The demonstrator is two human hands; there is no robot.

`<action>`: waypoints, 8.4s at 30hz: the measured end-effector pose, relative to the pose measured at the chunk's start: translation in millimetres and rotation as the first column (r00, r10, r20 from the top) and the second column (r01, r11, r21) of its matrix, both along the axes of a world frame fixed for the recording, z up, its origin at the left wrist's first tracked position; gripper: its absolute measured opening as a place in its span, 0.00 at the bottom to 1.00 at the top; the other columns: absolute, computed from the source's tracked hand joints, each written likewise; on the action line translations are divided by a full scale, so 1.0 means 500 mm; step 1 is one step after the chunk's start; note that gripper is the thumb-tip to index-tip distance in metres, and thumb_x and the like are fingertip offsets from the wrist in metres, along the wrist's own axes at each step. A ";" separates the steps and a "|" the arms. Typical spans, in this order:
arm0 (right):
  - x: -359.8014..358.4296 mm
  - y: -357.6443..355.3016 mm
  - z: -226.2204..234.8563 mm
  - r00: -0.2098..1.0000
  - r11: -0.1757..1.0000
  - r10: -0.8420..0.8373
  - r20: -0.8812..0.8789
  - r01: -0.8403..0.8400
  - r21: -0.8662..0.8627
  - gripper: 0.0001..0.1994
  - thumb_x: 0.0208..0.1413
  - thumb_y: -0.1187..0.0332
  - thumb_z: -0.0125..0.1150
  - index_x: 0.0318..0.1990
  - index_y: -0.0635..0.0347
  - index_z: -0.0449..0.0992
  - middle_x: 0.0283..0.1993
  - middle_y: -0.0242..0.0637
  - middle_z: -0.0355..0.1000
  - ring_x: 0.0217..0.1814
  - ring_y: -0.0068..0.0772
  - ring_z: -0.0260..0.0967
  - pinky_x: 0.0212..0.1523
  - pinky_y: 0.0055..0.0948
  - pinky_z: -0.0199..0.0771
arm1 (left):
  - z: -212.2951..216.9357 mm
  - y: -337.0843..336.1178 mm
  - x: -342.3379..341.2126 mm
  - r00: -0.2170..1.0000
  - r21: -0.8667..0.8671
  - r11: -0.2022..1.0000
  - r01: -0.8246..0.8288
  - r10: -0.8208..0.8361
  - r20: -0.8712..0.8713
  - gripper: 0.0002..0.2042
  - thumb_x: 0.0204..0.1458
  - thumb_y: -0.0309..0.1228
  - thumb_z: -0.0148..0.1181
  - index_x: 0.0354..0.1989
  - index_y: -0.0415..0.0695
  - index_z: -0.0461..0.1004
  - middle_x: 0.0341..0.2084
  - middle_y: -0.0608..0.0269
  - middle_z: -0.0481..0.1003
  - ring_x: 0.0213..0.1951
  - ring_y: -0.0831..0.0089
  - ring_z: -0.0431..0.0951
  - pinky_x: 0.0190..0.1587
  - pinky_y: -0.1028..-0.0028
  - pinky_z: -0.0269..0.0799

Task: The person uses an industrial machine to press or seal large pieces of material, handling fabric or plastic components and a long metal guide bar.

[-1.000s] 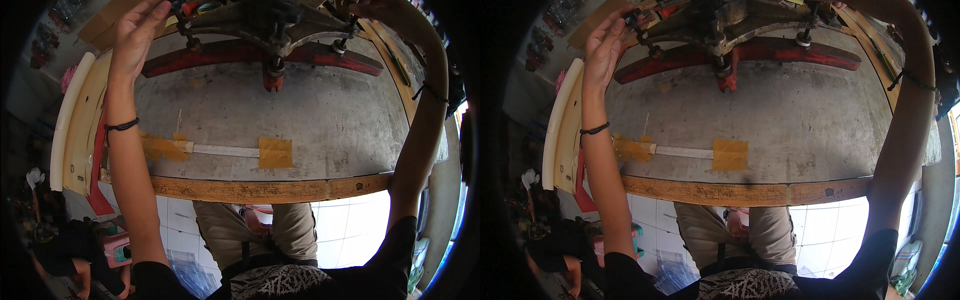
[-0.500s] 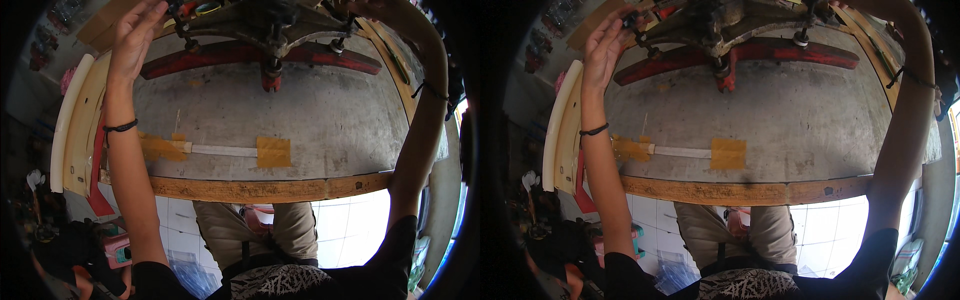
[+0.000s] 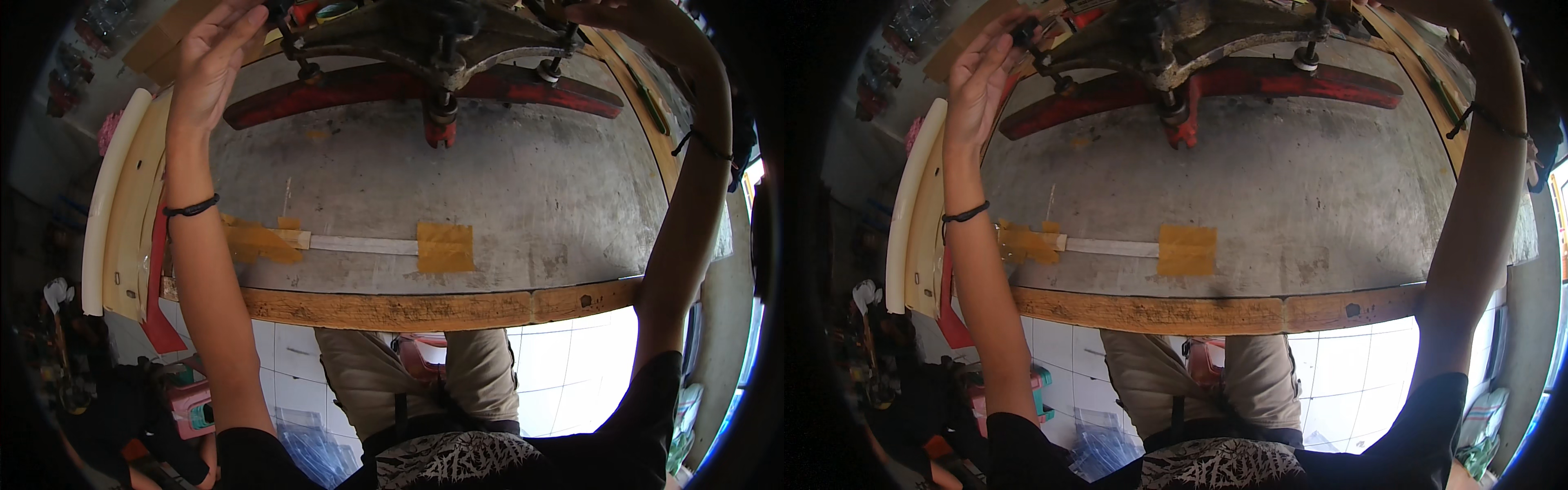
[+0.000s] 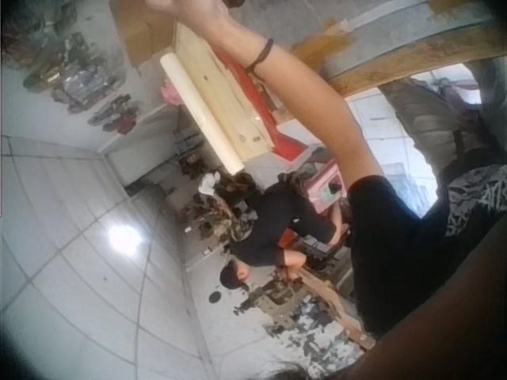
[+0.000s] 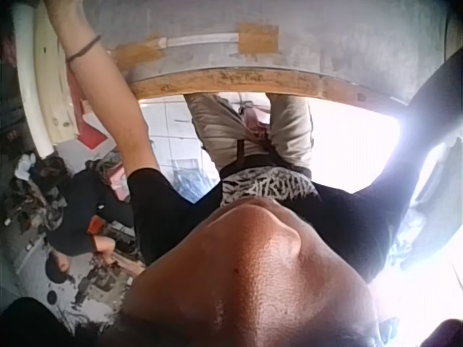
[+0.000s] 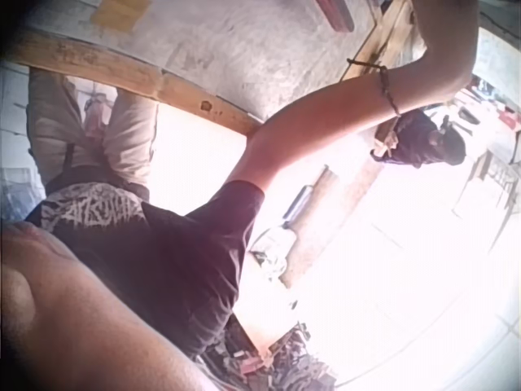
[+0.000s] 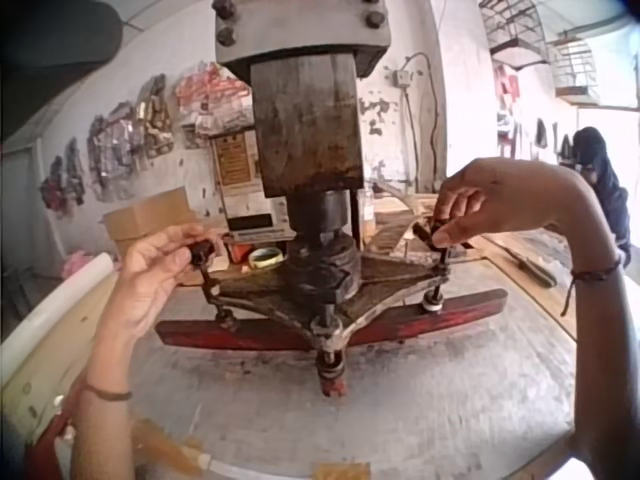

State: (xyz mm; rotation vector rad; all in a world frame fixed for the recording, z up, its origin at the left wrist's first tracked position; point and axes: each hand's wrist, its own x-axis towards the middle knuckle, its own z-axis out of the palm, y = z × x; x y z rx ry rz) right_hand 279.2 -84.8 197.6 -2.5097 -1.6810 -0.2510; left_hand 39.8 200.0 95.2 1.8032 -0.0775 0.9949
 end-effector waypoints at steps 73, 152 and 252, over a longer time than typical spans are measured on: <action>-0.032 -0.005 0.004 0.994 0.998 -0.057 0.093 0.058 -0.016 0.30 0.50 0.42 0.67 0.49 0.61 0.78 0.47 0.43 0.78 0.49 0.37 0.76 0.51 0.33 0.76 | 0.007 -0.012 0.000 0.996 -0.058 0.995 -0.085 0.083 -0.033 0.25 0.54 0.29 0.65 0.59 0.36 0.66 0.50 0.60 0.72 0.52 0.74 0.72 0.54 0.77 0.69; -0.025 0.000 0.004 0.991 0.995 -0.092 0.098 0.094 -0.016 0.28 0.53 0.44 0.64 0.48 0.61 0.79 0.46 0.44 0.78 0.49 0.38 0.76 0.51 0.35 0.76 | 0.002 0.003 0.001 0.973 0.002 0.975 -0.224 0.223 -0.056 0.13 0.55 0.32 0.65 0.44 0.39 0.77 0.37 0.67 0.78 0.41 0.81 0.76 0.45 0.80 0.70; -0.016 0.000 -0.001 0.997 0.999 -0.053 0.055 0.054 -0.006 0.29 0.57 0.39 0.56 0.51 0.55 0.79 0.48 0.41 0.79 0.50 0.37 0.76 0.51 0.34 0.76 | -0.030 0.053 0.014 0.946 0.007 0.946 -0.325 0.325 0.014 0.16 0.63 0.39 0.52 0.47 0.39 0.77 0.44 0.64 0.78 0.43 0.80 0.75 0.46 0.76 0.68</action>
